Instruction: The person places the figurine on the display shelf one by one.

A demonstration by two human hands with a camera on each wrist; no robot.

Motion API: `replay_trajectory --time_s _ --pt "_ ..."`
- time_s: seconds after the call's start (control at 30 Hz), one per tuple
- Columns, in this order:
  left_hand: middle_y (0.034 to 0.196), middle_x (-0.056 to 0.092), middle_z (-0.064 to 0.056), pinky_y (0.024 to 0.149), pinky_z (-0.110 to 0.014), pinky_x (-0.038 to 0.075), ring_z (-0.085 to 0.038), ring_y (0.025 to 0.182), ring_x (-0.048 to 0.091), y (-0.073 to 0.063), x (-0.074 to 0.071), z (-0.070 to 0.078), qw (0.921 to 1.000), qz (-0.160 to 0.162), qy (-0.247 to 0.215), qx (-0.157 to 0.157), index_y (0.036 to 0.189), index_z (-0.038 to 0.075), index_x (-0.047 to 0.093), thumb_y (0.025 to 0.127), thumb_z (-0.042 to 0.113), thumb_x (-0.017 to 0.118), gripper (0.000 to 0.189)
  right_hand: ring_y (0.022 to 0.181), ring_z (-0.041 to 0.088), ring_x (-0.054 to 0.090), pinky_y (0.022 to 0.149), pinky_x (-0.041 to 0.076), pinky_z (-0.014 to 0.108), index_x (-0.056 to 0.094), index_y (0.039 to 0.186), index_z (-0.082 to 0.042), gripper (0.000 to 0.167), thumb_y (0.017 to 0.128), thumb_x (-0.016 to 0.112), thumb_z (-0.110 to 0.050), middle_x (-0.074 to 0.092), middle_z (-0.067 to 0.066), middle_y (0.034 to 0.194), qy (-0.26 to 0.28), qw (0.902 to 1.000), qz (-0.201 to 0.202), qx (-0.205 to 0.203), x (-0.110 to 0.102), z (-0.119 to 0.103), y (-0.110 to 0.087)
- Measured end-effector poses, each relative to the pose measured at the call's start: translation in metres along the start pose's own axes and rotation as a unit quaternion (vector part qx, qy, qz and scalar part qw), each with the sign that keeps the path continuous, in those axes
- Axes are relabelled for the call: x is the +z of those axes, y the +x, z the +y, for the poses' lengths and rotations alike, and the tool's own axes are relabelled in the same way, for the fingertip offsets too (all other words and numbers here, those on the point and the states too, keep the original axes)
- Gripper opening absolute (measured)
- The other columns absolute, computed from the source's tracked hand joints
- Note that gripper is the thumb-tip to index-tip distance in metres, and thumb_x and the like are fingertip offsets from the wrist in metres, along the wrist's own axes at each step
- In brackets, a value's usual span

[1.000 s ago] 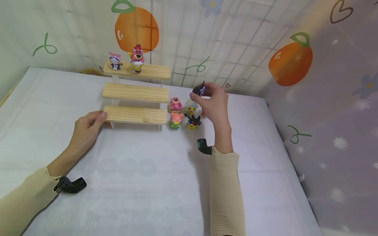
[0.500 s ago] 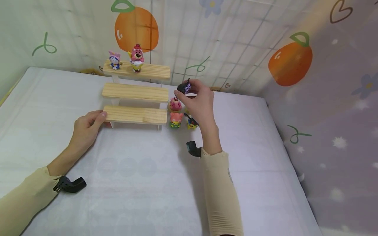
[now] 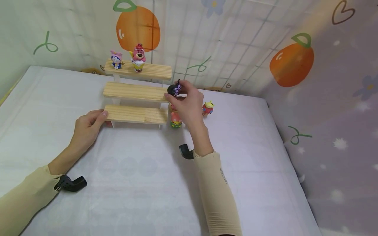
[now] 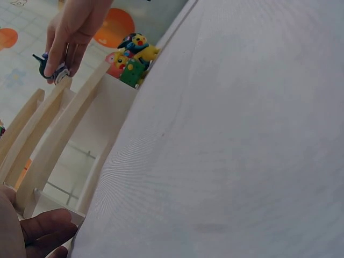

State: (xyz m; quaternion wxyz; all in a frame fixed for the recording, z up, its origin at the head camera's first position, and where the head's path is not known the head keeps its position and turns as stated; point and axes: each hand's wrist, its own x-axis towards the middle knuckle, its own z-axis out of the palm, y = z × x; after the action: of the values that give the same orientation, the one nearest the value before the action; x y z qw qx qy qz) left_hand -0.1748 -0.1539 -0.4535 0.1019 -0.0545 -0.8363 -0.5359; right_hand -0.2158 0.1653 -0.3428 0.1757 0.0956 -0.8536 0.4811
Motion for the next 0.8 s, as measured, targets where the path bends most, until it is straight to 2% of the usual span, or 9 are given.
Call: replay_trajectory --time_s 0.2,0.43,0.57,0.67,0.8 --pt "0.135 0.069 -0.023 0.114 -0.058 0.042 -0.038 0.135 0.06 0.0 0.0 0.0 1.0 0.0 0.0 -0.001 0.096 -0.002 0.078 0.109 0.035 0.057 0.045 0.101 0.027 0.076 0.087 0.064 0.04 0.068 0.126 0.003 0.05 0.082 0.089 -0.002 0.077 0.019 0.112 0.002 0.9999 0.004 -0.011 0.005 -0.001 -0.002" --pt "0.135 0.069 -0.023 0.114 -0.058 0.042 -0.038 0.135 0.06 0.001 0.001 -0.001 1.0 0.002 0.004 -0.001 0.092 -0.001 0.077 0.109 0.036 0.057 0.045 0.097 0.025 0.076 0.084 0.064 0.038 0.071 0.121 0.002 0.044 0.082 0.09 -0.005 0.078 0.017 0.107 -0.006 0.9998 0.014 -0.008 0.014 0.0 -0.003" --pt "0.136 0.069 -0.022 0.114 -0.058 0.042 -0.038 0.135 0.06 0.001 0.001 -0.001 1.0 0.0 0.005 -0.004 0.093 -0.001 0.078 0.109 0.037 0.056 0.046 0.101 0.022 0.075 0.086 0.063 0.033 0.07 0.126 -0.004 0.048 0.084 0.09 -0.013 0.077 0.013 0.111 -0.011 0.9988 -0.045 0.015 0.004 -0.004 -0.003" --pt "0.136 0.068 -0.022 0.114 -0.058 0.042 -0.038 0.136 0.059 0.001 0.002 -0.001 1.0 0.001 0.004 -0.004 0.092 -0.001 0.078 0.109 0.037 0.057 0.047 0.103 0.021 0.073 0.088 0.062 0.031 0.069 0.13 -0.007 0.049 0.086 0.088 -0.012 0.076 0.011 0.114 0.0 0.995 -0.094 0.032 -0.009 -0.007 -0.003" --pt "0.136 0.068 -0.022 0.113 -0.058 0.042 -0.038 0.135 0.06 0.001 0.001 -0.001 1.0 0.003 0.004 -0.003 0.09 -0.001 0.078 0.109 0.037 0.057 0.047 0.102 0.021 0.072 0.086 0.063 0.03 0.071 0.127 -0.005 0.041 0.087 0.081 -0.004 0.076 0.014 0.112 0.003 0.9931 -0.11 0.038 -0.017 -0.005 -0.001"
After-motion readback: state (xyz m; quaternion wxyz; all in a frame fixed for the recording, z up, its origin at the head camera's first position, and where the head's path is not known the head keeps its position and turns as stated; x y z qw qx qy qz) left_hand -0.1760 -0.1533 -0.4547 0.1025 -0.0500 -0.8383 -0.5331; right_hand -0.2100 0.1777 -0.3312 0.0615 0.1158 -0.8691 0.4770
